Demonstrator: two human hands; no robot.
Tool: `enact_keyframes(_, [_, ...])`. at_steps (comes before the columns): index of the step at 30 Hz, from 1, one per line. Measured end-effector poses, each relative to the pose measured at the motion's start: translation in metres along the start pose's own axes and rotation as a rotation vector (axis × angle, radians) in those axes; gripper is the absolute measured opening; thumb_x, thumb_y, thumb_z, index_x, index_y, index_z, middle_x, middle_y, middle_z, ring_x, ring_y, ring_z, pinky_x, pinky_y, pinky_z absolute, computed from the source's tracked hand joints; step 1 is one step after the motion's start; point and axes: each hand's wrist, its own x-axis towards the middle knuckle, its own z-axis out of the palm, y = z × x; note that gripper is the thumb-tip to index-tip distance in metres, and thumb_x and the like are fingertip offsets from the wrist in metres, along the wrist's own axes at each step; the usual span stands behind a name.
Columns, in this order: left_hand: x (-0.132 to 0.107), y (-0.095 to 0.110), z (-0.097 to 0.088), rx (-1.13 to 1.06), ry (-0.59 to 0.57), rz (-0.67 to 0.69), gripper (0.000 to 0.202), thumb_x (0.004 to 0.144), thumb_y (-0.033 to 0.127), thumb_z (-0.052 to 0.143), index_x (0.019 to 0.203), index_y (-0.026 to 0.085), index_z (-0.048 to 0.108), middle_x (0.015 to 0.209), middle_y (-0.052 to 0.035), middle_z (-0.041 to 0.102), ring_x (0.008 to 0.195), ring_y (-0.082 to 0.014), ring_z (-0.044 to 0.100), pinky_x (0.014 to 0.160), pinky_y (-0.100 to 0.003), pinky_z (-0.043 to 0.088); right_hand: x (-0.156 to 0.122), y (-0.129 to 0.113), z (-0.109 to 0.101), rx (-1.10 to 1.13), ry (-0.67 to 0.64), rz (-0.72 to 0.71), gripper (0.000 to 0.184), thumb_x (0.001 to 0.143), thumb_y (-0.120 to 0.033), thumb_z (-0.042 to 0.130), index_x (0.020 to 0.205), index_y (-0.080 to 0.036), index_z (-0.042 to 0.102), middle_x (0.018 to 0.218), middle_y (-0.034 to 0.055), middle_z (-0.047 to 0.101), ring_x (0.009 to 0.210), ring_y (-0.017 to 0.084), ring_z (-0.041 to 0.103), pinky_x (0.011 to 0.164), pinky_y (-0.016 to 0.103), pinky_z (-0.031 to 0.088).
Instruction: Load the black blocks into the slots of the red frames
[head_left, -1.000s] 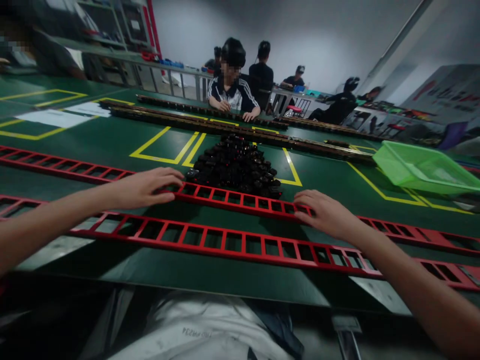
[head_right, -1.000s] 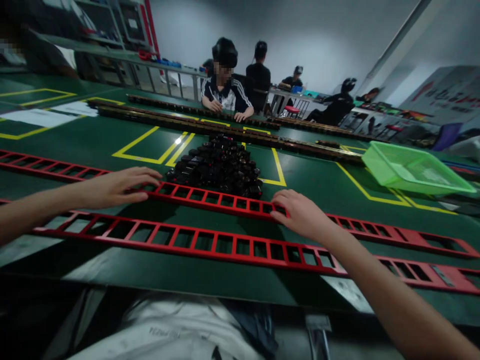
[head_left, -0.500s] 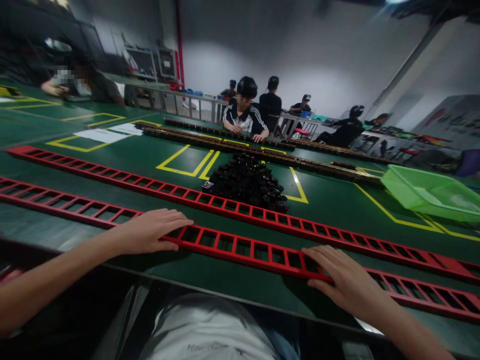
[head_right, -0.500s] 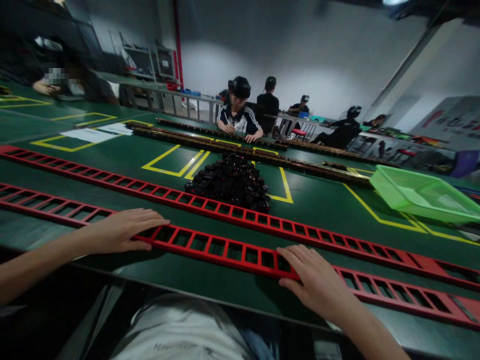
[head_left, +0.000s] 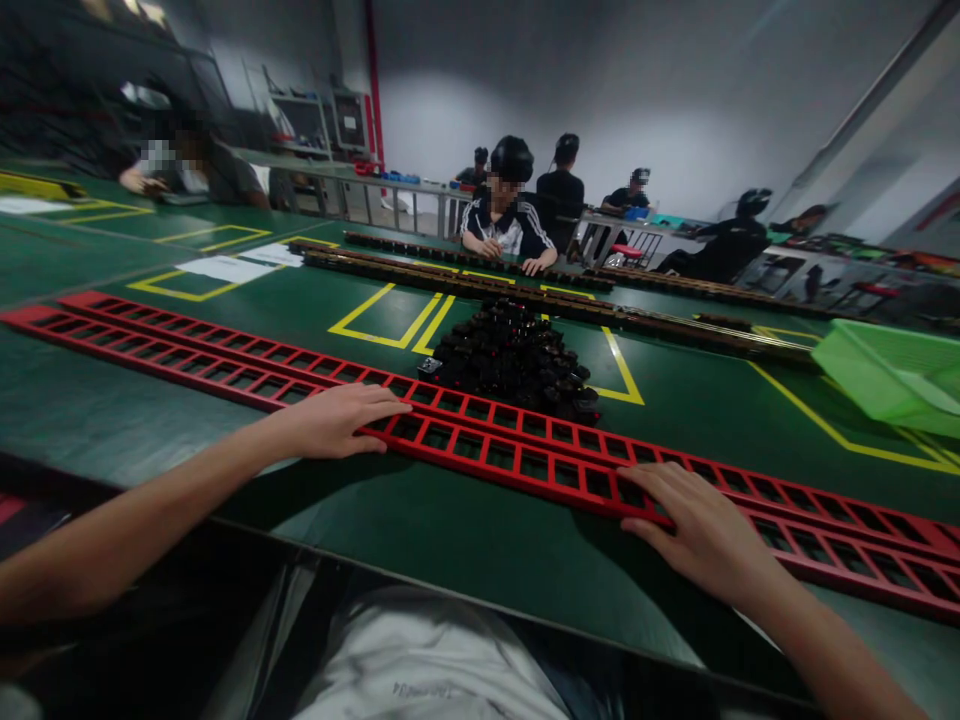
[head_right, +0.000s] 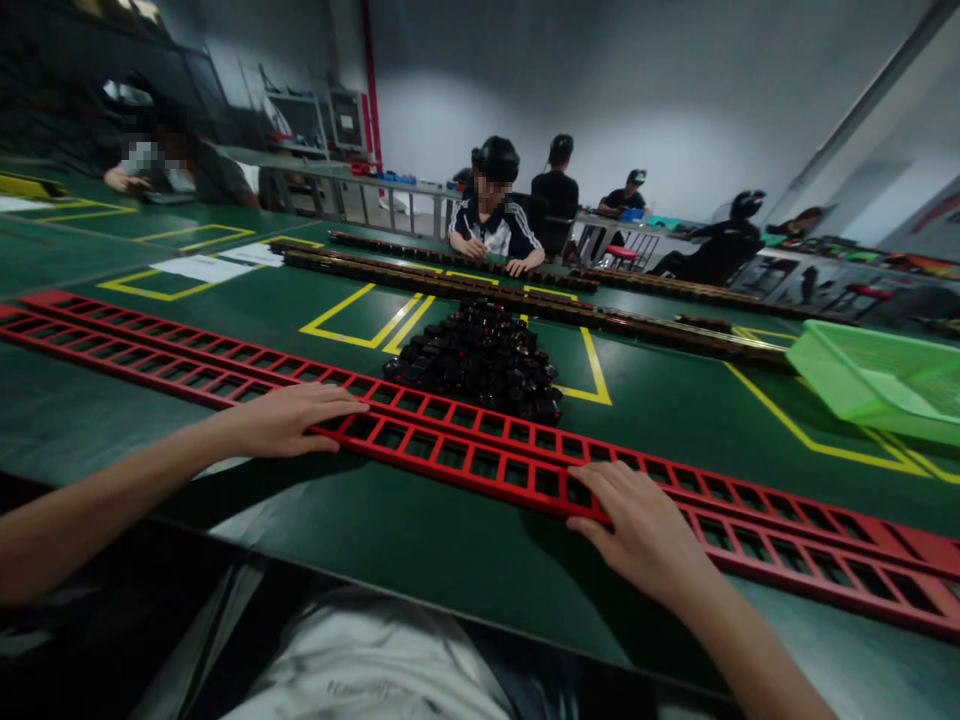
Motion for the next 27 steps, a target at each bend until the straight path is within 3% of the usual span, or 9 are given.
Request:
enact_keyframes(4, [-0.005, 0.001, 0.002, 0.017, 0.029, -0.018, 0.050, 0.090, 0.039, 0.060, 0.137, 0.023, 0.055, 0.132, -0.0113, 0.060, 0.117, -0.0276, 0.059, 0.098, -0.039, 0.048, 0.003, -0.010, -0.008, 0.043, -0.035, 0.034, 0.035, 0.088, -0.031, 0.064, 0.119, -0.018, 0.059, 0.116, 0.0132, 0.066, 0.108, 0.031, 0.062, 0.090, 0.048, 0.053])
enact_keyframes(7, [0.000, 0.006, -0.007, 0.055, 0.040, -0.004, 0.042, 0.091, 0.044, 0.058, 0.128, 0.025, 0.063, 0.125, -0.0097, 0.062, 0.111, -0.0274, 0.060, 0.095, -0.040, 0.048, 0.011, -0.014, -0.024, 0.069, -0.047, 0.011, 0.023, 0.090, -0.029, 0.061, 0.111, -0.020, 0.063, 0.121, 0.0126, 0.064, 0.113, 0.031, 0.059, 0.094, 0.049, 0.050])
enact_keyframes(9, [0.015, 0.012, -0.019, 0.063, 0.026, 0.030, 0.033, 0.092, 0.045, 0.056, 0.115, 0.025, 0.069, 0.119, -0.0080, 0.063, 0.107, -0.0255, 0.060, 0.093, -0.038, 0.048, 0.027, -0.013, -0.034, 0.093, -0.014, 0.000, 0.015, 0.092, -0.028, 0.057, 0.103, -0.020, 0.065, 0.123, 0.0120, 0.062, 0.114, 0.030, 0.058, 0.096, 0.049, 0.049])
enact_keyframes(12, [0.060, 0.021, -0.030, 0.017, 0.006, 0.101, 0.029, 0.096, 0.041, 0.050, 0.103, 0.022, 0.071, 0.113, -0.0067, 0.063, 0.101, -0.0214, 0.060, 0.091, -0.034, 0.047, 0.067, -0.007, -0.038, 0.166, 0.046, -0.006, 0.013, 0.094, -0.026, 0.055, 0.099, -0.020, 0.065, 0.114, 0.0106, 0.064, 0.108, 0.026, 0.060, 0.094, 0.041, 0.050])
enact_keyframes(16, [0.134, 0.032, -0.016, -0.049, 0.092, 0.142, 0.029, 0.096, 0.035, 0.051, 0.114, 0.020, 0.068, 0.120, -0.0077, 0.060, 0.105, -0.0206, 0.060, 0.093, -0.032, 0.046, 0.121, 0.001, -0.019, 0.100, 0.028, 0.066, 0.013, 0.092, -0.025, 0.057, 0.099, -0.018, 0.065, 0.104, 0.0084, 0.066, 0.094, 0.023, 0.064, 0.081, 0.034, 0.051])
enact_keyframes(19, [0.163, 0.037, 0.008, -0.034, 0.185, 0.122, 0.033, 0.095, 0.032, 0.052, 0.122, 0.017, 0.064, 0.128, -0.0106, 0.057, 0.114, -0.0234, 0.056, 0.101, -0.036, 0.044, 0.133, 0.006, 0.000, 0.001, 0.021, 0.140, 0.017, 0.094, -0.028, 0.055, 0.104, -0.018, 0.066, 0.108, 0.0091, 0.066, 0.094, 0.023, 0.065, 0.077, 0.033, 0.051])
enact_keyframes(23, [0.161, 0.037, 0.027, -0.029, 0.198, 0.145, 0.033, 0.096, 0.031, 0.049, 0.123, 0.017, 0.063, 0.131, -0.0115, 0.056, 0.119, -0.0253, 0.052, 0.106, -0.042, 0.041, 0.118, 0.022, 0.015, 0.040, 0.009, 0.229, 0.021, 0.094, -0.028, 0.056, 0.109, -0.018, 0.065, 0.113, 0.0102, 0.065, 0.095, 0.024, 0.065, 0.078, 0.035, 0.053])
enact_keyframes(27, [0.153, 0.037, 0.024, -0.025, 0.232, 0.195, 0.030, 0.097, 0.032, 0.048, 0.113, 0.016, 0.067, 0.136, -0.0125, 0.051, 0.125, -0.0273, 0.046, 0.110, -0.045, 0.038, 0.108, 0.037, 0.026, 0.211, 0.018, 0.192, 0.021, 0.092, -0.025, 0.057, 0.110, -0.017, 0.066, 0.113, 0.0112, 0.063, 0.100, 0.024, 0.063, 0.091, 0.040, 0.052])
